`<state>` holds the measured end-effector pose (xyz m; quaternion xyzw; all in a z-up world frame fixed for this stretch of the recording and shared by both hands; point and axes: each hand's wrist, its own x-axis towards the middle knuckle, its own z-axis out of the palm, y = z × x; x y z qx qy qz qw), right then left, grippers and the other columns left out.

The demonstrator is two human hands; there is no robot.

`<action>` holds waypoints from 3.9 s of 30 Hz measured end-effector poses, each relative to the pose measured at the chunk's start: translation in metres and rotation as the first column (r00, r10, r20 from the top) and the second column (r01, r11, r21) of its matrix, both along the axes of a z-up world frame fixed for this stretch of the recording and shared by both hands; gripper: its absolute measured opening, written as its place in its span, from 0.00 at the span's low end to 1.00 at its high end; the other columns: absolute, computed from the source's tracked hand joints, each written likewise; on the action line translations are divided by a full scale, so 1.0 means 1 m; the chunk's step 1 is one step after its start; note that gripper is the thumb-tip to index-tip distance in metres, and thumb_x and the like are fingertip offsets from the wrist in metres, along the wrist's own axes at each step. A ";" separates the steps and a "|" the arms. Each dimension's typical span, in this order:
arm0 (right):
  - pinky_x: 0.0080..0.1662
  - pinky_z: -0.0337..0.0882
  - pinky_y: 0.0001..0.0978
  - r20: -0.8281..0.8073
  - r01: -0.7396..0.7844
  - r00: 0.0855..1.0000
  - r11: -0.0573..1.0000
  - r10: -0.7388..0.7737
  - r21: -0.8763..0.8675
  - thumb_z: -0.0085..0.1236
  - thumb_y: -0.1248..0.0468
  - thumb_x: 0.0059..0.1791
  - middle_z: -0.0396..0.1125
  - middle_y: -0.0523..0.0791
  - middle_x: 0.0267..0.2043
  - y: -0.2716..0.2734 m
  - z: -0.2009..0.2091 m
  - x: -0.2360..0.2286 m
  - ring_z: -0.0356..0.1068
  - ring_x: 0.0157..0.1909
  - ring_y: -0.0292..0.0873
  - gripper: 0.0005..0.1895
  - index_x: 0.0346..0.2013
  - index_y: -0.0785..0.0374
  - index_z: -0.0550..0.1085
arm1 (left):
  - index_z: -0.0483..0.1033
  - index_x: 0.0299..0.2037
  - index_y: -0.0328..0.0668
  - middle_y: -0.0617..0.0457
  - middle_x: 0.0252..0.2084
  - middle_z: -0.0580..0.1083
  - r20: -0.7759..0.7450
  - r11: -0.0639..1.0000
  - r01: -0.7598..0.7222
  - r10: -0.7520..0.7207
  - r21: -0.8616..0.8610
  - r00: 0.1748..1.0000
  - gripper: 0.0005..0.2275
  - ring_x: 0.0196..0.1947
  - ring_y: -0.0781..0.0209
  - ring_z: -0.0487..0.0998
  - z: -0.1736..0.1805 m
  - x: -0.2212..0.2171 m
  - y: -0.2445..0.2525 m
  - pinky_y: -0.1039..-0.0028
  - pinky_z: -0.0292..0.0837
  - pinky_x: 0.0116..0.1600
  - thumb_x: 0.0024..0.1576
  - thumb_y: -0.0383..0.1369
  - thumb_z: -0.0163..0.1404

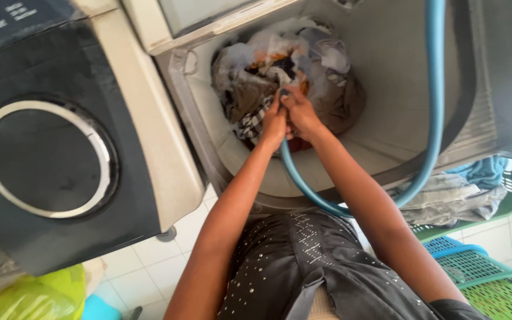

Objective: The person agitates laundry in a washing machine tub by hand, then uses a hose to fill the machine with water while adjusting the controls.

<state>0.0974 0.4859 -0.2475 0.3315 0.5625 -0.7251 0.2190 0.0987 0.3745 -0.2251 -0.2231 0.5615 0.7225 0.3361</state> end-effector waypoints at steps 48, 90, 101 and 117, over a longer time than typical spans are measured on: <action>0.22 0.65 0.33 0.068 -0.161 0.986 0.974 0.152 0.160 0.46 0.64 0.56 0.67 0.46 0.27 0.150 -0.122 -0.013 0.62 0.19 0.38 0.18 0.60 0.66 0.70 | 0.29 0.77 0.41 0.35 0.37 0.77 0.184 0.967 0.061 -0.015 -0.247 0.983 0.34 0.13 0.55 0.72 0.039 0.042 0.155 0.67 0.71 0.16 0.65 0.36 0.37; 0.23 0.67 0.34 0.104 -0.252 0.967 0.930 0.232 0.267 0.48 0.63 0.56 0.68 0.45 0.25 0.154 -0.149 -0.012 0.65 0.20 0.38 0.12 0.40 0.67 0.77 | 0.35 0.75 0.37 0.39 0.31 0.75 0.195 0.953 0.004 0.058 -0.304 0.979 0.32 0.12 0.50 0.72 0.038 0.038 0.162 0.64 0.70 0.15 0.64 0.36 0.38; 0.29 0.71 0.35 0.364 -0.499 0.835 0.846 0.413 0.186 0.51 0.68 0.55 0.73 0.47 0.28 0.172 -0.176 0.019 0.70 0.26 0.39 0.10 0.36 0.72 0.78 | 0.59 0.70 0.24 0.41 0.28 0.74 0.376 0.982 0.042 0.031 -0.185 0.926 0.24 0.14 0.57 0.72 -0.011 0.064 0.181 0.67 0.71 0.15 0.70 0.38 0.41; 0.25 0.68 0.36 0.252 -0.485 0.866 0.847 0.431 0.218 0.47 0.66 0.56 0.70 0.47 0.26 0.169 -0.163 0.009 0.68 0.22 0.40 0.09 0.39 0.65 0.75 | 0.36 0.76 0.42 0.35 0.41 0.74 0.280 0.965 0.070 0.004 -0.255 0.960 0.31 0.12 0.51 0.73 0.018 0.053 0.172 0.64 0.73 0.16 0.65 0.36 0.37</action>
